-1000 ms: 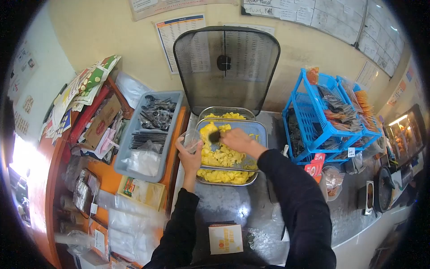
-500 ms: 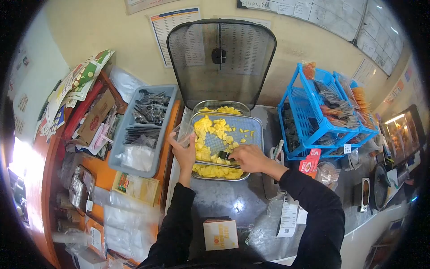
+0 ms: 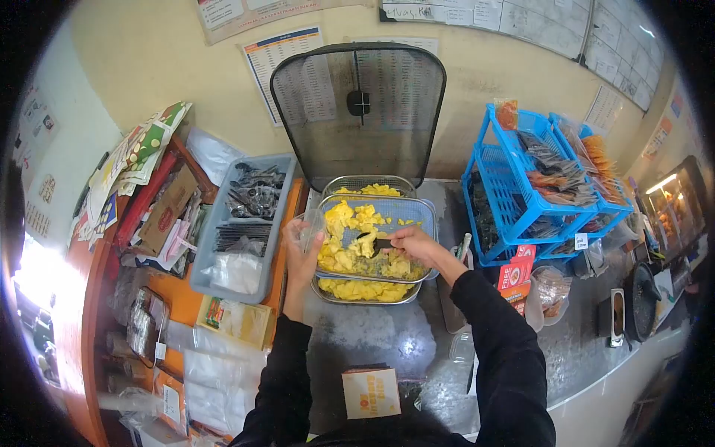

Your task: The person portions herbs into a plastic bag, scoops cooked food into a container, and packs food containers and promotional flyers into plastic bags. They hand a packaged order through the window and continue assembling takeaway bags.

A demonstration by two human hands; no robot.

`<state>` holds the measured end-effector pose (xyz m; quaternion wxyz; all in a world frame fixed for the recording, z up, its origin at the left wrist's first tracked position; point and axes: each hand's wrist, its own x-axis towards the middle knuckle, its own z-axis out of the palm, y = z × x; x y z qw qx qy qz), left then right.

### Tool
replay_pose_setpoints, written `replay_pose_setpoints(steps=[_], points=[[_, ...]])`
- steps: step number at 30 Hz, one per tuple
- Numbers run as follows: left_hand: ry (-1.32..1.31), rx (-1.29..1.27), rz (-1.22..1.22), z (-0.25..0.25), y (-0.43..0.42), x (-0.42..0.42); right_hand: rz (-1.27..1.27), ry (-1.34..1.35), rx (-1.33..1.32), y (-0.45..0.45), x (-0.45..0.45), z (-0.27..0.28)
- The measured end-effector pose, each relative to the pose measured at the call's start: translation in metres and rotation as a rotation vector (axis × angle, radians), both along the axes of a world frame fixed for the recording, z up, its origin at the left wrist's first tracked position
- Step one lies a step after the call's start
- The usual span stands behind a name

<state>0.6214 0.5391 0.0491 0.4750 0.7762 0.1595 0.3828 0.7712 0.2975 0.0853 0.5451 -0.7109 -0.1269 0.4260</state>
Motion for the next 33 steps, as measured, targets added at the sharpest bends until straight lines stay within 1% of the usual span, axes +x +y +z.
replay_pose_setpoints(steps=[2, 3, 6, 8, 9, 10, 13, 14, 17, 20, 23, 26, 29, 30, 32, 33], points=[[-0.032, 0.069, -0.054, 0.016, 0.001, -0.006, -0.072, -0.036, 0.049, -0.004, -0.005, 0.023], [-0.006, 0.116, -0.055, 0.022, -0.001, -0.007, -0.107, -0.054, 0.074, -0.005, -0.008, 0.036], [0.095, 0.224, -0.039, 0.040, -0.016, -0.009, -0.079, -0.443, 0.125, -0.002, -0.016, 0.070], [0.179, 0.250, -0.014, 0.051, -0.035, -0.003, -0.095, -0.913, 0.239, 0.010, -0.019, 0.067], [0.178, 0.223, -0.017, 0.049, -0.040, 0.004, -0.103, -1.149, 0.291, 0.016, -0.024, 0.071], [0.175, 0.196, -0.019, 0.045, -0.044, 0.012, -0.058, -1.105, 0.178, 0.016, -0.035, 0.077], [0.224, 0.166, 0.029, 0.047, -0.054, 0.021, 0.088, -1.653, 0.175, 0.020, -0.045, 0.071], [0.247, 0.166, 0.059, 0.048, -0.053, 0.021, 0.127, -1.571, 0.168, 0.018, -0.047, 0.072], [0.099, 0.109, 0.046, 0.038, -0.046, 0.022, 0.001, -1.524, 0.235, 0.012, -0.043, 0.082], [0.087, 0.276, 0.213, 0.035, -0.037, 0.006, -0.057, -1.398, 0.029, 0.005, -0.018, 0.058], [0.014, 0.021, 0.084, 0.001, -0.014, 0.005, 0.076, -1.322, -0.348, -0.001, -0.003, 0.008], [-0.134, -0.114, -0.014, -0.010, -0.014, 0.003, 0.129, -1.245, -0.229, 0.002, -0.026, -0.006], [-0.155, -0.051, 0.031, -0.018, -0.016, 0.004, 0.307, -1.248, -0.158, 0.011, -0.053, 0.001], [-0.186, -0.076, 0.030, -0.020, -0.017, 0.004, 0.288, -1.259, -0.176, 0.013, -0.052, -0.012], [-0.251, -0.122, 0.024, -0.023, -0.016, 0.005, 0.267, -1.317, -0.136, 0.020, -0.042, -0.015], [-0.242, -0.126, 0.012, -0.024, -0.017, 0.005, 0.257, -1.346, -0.114, 0.022, -0.038, -0.013]])
